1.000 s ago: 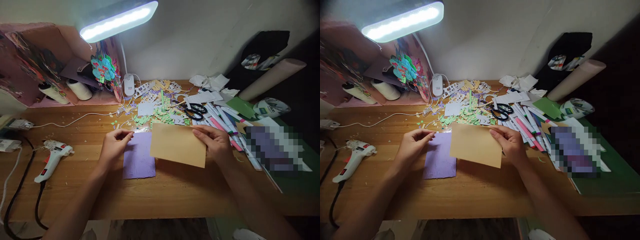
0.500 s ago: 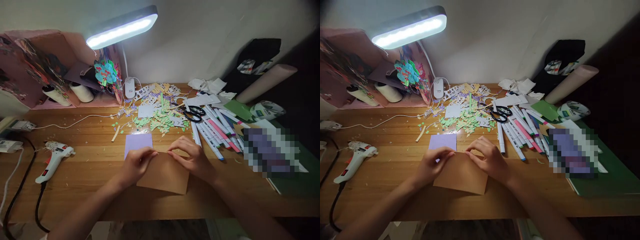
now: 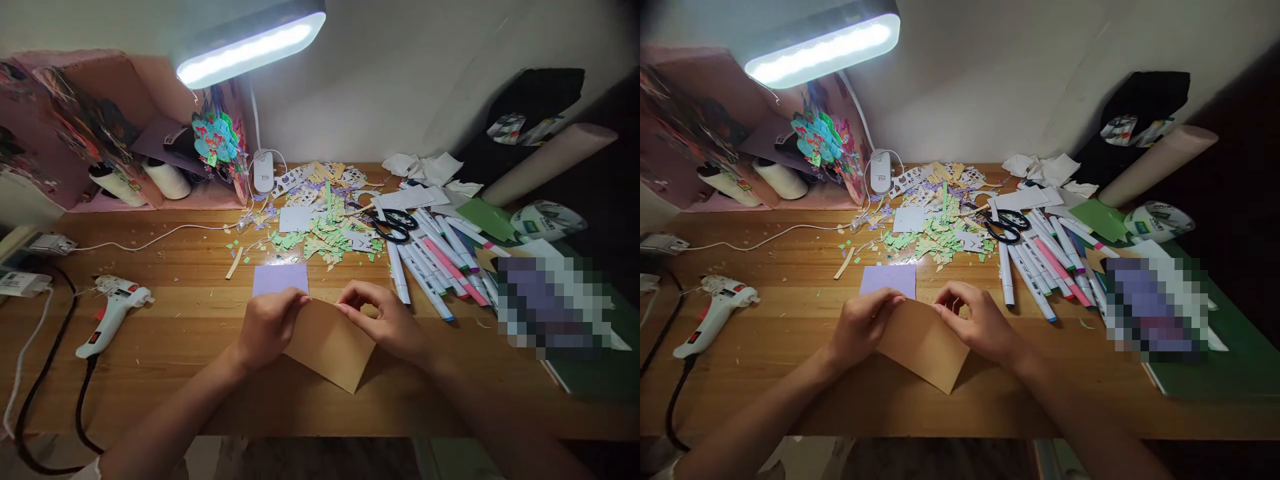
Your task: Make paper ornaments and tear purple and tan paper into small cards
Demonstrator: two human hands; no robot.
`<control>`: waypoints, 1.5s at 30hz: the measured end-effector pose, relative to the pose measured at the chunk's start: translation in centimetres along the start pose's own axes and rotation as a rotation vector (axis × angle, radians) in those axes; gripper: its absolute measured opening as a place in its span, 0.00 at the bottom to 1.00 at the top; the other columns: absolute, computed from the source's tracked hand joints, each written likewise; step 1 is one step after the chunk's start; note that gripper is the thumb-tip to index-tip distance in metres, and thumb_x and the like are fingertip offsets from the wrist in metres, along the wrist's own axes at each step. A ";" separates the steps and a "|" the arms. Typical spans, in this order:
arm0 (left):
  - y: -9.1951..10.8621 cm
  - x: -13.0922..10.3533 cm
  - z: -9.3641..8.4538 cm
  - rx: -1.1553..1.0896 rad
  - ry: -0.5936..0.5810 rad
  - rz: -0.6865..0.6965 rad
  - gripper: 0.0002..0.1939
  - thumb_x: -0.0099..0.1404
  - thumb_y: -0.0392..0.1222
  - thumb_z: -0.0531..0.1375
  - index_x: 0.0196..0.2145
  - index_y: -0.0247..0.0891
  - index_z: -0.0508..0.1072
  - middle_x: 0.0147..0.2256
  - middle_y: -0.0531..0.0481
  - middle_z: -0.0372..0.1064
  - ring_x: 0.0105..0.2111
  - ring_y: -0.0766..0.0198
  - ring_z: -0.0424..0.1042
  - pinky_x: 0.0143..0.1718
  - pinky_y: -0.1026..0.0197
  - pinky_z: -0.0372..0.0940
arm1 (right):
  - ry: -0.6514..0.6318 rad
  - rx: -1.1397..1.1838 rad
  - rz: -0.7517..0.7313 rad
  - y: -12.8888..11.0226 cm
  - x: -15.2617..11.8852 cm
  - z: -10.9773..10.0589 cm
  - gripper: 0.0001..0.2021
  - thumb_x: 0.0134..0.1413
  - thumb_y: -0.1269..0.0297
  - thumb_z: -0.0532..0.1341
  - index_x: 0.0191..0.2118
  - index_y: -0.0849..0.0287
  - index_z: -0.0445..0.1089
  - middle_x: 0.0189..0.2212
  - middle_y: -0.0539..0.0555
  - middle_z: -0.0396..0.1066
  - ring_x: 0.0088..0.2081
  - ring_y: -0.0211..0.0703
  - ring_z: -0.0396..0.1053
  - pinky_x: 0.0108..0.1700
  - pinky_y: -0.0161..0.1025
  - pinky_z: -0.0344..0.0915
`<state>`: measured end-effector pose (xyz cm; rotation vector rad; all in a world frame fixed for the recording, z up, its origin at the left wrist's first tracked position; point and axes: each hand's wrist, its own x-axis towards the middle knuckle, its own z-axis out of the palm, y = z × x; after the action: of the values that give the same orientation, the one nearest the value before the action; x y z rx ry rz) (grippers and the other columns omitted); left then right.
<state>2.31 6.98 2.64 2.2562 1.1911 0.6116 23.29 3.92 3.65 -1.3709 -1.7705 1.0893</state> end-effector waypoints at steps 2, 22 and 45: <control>-0.4 0.2 -0.5 -0.014 0.041 -0.015 0.14 0.67 0.43 0.47 0.31 0.38 0.70 0.24 0.51 0.69 0.24 0.67 0.66 0.27 0.66 0.56 | 0.003 0.014 0.029 0.5 0.2 -0.2 0.05 0.55 0.65 0.57 0.31 0.59 0.67 0.27 0.50 0.69 0.31 0.37 0.66 0.32 0.34 0.61; -4.2 2.8 -1.6 -1.001 0.450 -0.579 0.18 0.54 0.54 0.60 0.30 0.35 0.70 0.27 0.50 0.72 0.25 0.64 0.69 0.27 0.64 0.63 | -0.201 0.508 0.233 2.7 1.3 -1.8 0.25 0.45 0.48 0.63 0.46 0.60 0.67 0.43 0.59 0.70 0.33 0.41 0.71 0.26 0.33 0.68; -0.9 1.2 -1.0 -0.016 0.243 0.079 0.39 0.56 0.53 0.60 0.61 0.42 0.50 0.60 0.42 0.51 0.59 0.50 0.51 0.59 0.46 0.47 | 0.235 0.481 0.192 2.2 1.2 0.0 0.16 0.46 0.52 0.63 0.23 0.61 0.66 0.14 0.47 0.63 0.15 0.30 0.55 0.17 0.30 0.49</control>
<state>1.78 8.67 3.00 2.2727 1.2081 0.9444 23.94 5.29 1.65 -1.3146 -1.1316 1.2931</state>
